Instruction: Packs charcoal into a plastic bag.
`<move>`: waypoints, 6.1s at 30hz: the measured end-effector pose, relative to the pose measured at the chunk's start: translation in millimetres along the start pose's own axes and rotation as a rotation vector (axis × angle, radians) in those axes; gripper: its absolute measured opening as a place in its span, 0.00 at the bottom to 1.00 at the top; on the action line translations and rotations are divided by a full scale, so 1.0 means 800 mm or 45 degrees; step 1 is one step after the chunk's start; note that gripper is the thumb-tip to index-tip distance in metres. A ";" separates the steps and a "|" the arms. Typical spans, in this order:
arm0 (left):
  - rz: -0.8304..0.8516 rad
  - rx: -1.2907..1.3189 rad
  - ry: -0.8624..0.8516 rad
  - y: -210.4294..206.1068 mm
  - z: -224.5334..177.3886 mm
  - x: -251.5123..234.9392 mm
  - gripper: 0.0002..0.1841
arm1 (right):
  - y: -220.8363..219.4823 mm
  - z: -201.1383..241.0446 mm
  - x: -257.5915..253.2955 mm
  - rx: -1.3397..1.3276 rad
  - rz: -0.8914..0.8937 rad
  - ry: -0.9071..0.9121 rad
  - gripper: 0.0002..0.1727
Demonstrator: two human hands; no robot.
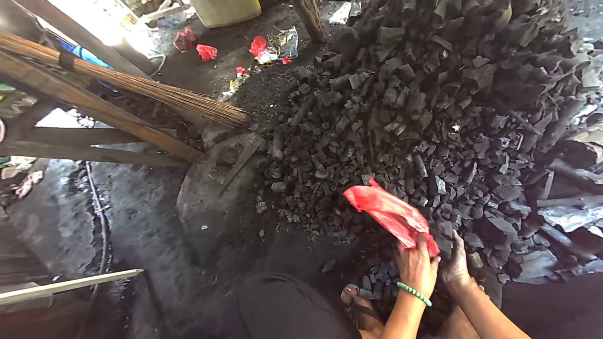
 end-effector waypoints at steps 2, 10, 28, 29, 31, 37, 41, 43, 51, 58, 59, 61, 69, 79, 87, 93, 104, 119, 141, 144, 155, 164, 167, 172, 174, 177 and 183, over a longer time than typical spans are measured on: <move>0.190 0.033 0.000 0.012 -0.015 0.003 0.43 | 0.005 -0.008 -0.004 -0.170 0.121 -0.045 0.36; -0.241 0.756 0.310 0.132 0.083 0.013 0.30 | 0.000 -0.008 0.002 -0.219 0.129 -0.267 0.41; 0.021 0.679 0.333 0.152 0.121 0.048 0.48 | -0.148 -0.006 0.010 1.656 1.003 -0.046 0.40; 0.018 0.691 0.376 0.151 0.131 0.047 0.50 | -0.157 -0.001 0.009 1.748 1.098 -0.051 0.33; 0.024 0.666 0.460 0.147 0.146 0.044 0.53 | -0.174 0.016 -0.008 1.781 1.031 0.000 0.18; 0.029 0.428 0.618 0.142 0.160 0.037 0.41 | -0.195 0.027 -0.091 2.756 0.690 0.151 0.42; 0.007 0.376 0.624 0.144 0.161 0.037 0.37 | -0.147 0.006 -0.088 2.896 0.754 0.197 0.46; -0.030 0.413 0.624 0.147 0.162 0.039 0.38 | -0.130 0.008 -0.073 2.890 0.820 0.241 0.45; -0.223 0.612 0.580 0.165 0.166 0.046 0.32 | -0.078 0.032 -0.051 2.903 0.899 0.010 0.49; -0.285 0.597 0.385 0.154 0.152 0.046 0.36 | -0.045 0.056 -0.074 2.135 0.650 0.170 0.54; -0.299 0.609 0.364 0.155 0.150 0.047 0.38 | -0.044 0.061 -0.070 1.888 0.614 0.209 0.55; -0.310 0.626 0.314 0.155 0.149 0.048 0.41 | -0.060 0.065 -0.047 1.403 0.604 0.220 0.56; -0.156 0.527 0.255 0.160 0.147 0.054 0.45 | -0.173 -0.061 0.017 1.773 1.209 0.107 0.53; -0.386 0.334 0.543 0.180 0.156 0.068 0.38 | -0.175 0.014 -0.055 2.082 0.919 0.361 0.20; -0.357 0.008 0.704 0.202 0.141 0.087 0.22 | -0.094 -0.054 -0.022 2.840 0.750 -0.043 0.55; -0.595 0.590 0.313 0.204 0.142 0.091 0.18 | -0.070 -0.032 -0.033 2.865 0.874 0.039 0.42; -0.539 1.145 0.201 0.185 0.123 0.090 0.35 | -0.081 0.042 -0.035 0.801 0.588 -0.016 0.45; -0.874 1.667 -0.230 0.278 0.137 0.166 0.27 | -0.105 -0.043 0.047 2.023 1.087 0.491 0.20; -0.791 1.887 -0.178 0.247 0.114 0.143 0.27 | -0.058 -0.033 -0.014 2.866 1.551 0.483 0.22; -0.680 1.799 0.034 0.219 0.125 0.129 0.28 | -0.062 -0.017 -0.019 2.716 1.336 0.537 0.21; -0.503 1.694 -0.095 0.195 0.127 0.112 0.43 | -0.156 0.013 0.000 0.273 0.766 -0.170 0.20; -0.508 1.703 -0.208 0.201 0.134 0.118 0.52 | -0.210 -0.025 0.030 1.715 1.228 0.098 0.31; -0.500 1.711 -0.205 0.196 0.136 0.113 0.51 | -0.139 0.033 -0.006 1.726 0.749 0.236 0.21; -0.459 1.693 -0.234 0.195 0.133 0.104 0.51 | -0.007 0.019 -0.032 2.625 0.472 -0.143 0.67; -0.484 1.690 -0.221 0.195 0.133 0.105 0.51 | -0.003 -0.010 -0.020 2.699 0.404 -0.113 0.66; -0.507 1.695 -0.221 0.195 0.133 0.106 0.51 | -0.016 -0.035 -0.002 2.764 0.513 -0.001 0.57; -0.539 1.700 -0.252 0.196 0.131 0.108 0.51 | -0.016 -0.024 -0.028 2.777 0.704 -0.121 0.53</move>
Point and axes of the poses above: each hand's wrist, its own x-axis away from the middle knuckle, its own y-axis out of the back of the hand, z = x × y, the point moved 4 cm from there along -x, towards the middle knuckle, and after that the axes turned 7 degrees about z, right-handed, at the moved point
